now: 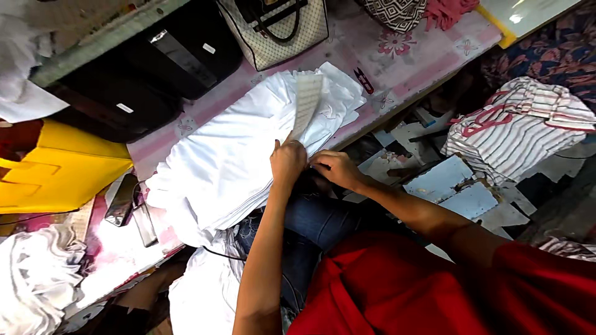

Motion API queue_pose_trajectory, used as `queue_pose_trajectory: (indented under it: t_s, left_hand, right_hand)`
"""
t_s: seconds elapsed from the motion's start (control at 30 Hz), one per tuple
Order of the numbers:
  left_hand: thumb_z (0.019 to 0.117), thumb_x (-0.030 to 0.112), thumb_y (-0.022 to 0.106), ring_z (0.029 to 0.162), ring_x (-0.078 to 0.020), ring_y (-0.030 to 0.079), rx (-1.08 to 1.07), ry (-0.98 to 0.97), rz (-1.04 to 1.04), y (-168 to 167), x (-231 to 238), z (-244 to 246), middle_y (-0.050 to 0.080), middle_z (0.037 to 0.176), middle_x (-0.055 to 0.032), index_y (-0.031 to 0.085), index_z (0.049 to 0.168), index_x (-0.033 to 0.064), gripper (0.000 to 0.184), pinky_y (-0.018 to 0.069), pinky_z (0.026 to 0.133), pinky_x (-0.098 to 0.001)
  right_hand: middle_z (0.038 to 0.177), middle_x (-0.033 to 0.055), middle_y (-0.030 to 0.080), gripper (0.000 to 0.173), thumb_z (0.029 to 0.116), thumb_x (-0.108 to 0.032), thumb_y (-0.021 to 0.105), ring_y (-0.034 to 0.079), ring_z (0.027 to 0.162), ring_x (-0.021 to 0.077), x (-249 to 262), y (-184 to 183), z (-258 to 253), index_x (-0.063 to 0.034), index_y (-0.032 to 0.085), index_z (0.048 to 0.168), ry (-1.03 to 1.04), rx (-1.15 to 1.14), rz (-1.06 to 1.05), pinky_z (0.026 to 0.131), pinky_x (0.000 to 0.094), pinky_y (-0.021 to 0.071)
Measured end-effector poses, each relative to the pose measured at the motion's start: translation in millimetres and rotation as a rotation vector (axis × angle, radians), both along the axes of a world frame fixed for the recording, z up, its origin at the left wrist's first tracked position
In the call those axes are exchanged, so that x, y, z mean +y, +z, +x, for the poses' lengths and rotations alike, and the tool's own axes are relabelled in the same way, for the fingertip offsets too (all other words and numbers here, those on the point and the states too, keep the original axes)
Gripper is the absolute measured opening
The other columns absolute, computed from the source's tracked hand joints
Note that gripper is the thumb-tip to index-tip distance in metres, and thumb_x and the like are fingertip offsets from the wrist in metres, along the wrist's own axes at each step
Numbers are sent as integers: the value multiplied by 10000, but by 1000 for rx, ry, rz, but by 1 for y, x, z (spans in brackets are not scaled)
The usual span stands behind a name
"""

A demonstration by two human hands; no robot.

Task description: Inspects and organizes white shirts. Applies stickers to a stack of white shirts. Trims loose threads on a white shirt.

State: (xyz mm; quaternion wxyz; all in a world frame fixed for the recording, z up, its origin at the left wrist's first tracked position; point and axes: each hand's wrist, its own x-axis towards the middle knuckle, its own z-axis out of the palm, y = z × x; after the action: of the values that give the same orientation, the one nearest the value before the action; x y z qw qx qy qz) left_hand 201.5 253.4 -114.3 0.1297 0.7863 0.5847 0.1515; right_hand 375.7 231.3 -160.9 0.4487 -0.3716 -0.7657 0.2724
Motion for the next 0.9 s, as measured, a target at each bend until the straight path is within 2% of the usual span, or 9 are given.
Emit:
queue_pose_trajectory:
  t_s: [0.03, 0.1, 0.17, 0.4, 0.5, 0.6, 0.7, 0.83, 0.9]
  left_hand:
    - [1003, 166, 600, 913, -464, 678, -40, 46, -13, 3, 0, -3, 697, 961, -248, 718, 989, -19, 220, 519, 785, -663]
    - [1003, 173, 612, 832, -447, 675, -105, 122, -12, 8, -1, -8, 677, 910, -252, 703, 1016, -19, 213, 527, 714, -640]
    - [992, 157, 622, 775, -403, 677, -146, 142, 22, 8, -1, -12, 681, 882, -227, 703, 1000, -16, 191, 536, 689, -614]
    - [981, 125, 619, 707, -337, 662, -198, 143, 114, 12, -3, -22, 672, 840, -195, 687, 972, -18, 159, 544, 648, -534]
    - [981, 138, 635, 704, -328, 659, -206, 146, 106, 8, 0, -21, 670, 830, -184, 693, 961, -7, 157, 541, 645, -533]
    - [971, 131, 637, 709, -330, 665, -219, 155, 106, 4, 4, -20, 675, 817, -184, 698, 943, -13, 158, 538, 648, -539]
    - [974, 109, 645, 773, -351, 691, -226, 158, 94, 3, 4, -22, 697, 857, -198, 713, 961, -22, 149, 553, 710, -562]
    - [967, -5, 621, 878, -286, 729, -395, 209, 147, 16, -1, -31, 748, 1024, -186, 729, 1111, -24, 181, 583, 815, -478]
    - [934, -26, 659, 1008, -221, 714, -590, 304, 118, 28, -8, -38, 718, 1202, -154, 677, 1244, 1, 311, 582, 877, -419]
  right_hand:
    - [1050, 151, 753, 89, 909, 3, 686, 740, 981, 228, 2, 1, -5, 32, 763, 942, 17, -10, 40, 881, 359, 605]
    - [1070, 151, 745, 108, 938, -15, 660, 735, 995, 235, 9, -1, -16, 27, 756, 964, 52, -57, 102, 883, 360, 604]
    - [1052, 162, 729, 124, 965, -26, 628, 732, 949, 255, 21, -7, -29, 31, 738, 971, 44, -131, 165, 838, 374, 610]
    - [921, 208, 718, 101, 925, 23, 631, 736, 846, 347, 62, -25, -32, 72, 720, 931, -288, -334, 292, 728, 452, 618]
    - [943, 179, 717, 85, 910, 31, 660, 724, 882, 333, 57, -43, -23, 27, 735, 951, -293, -413, 316, 757, 450, 610]
    - [1084, 167, 721, 166, 917, 42, 644, 701, 1024, 336, 47, -52, -19, 4, 751, 1039, -206, -452, 248, 892, 467, 582]
    - [1063, 174, 719, 103, 912, 27, 649, 685, 1076, 344, 35, -31, -13, 21, 750, 933, -94, -453, 76, 939, 480, 569]
    - [1052, 204, 721, 258, 1031, -193, 599, 681, 1054, 393, 21, 47, 4, 14, 752, 1001, 54, -576, -458, 919, 599, 515]
    - [1063, 174, 736, 208, 999, -171, 641, 708, 1006, 342, 19, 55, 7, -10, 771, 1019, -19, -356, -405, 909, 556, 550]
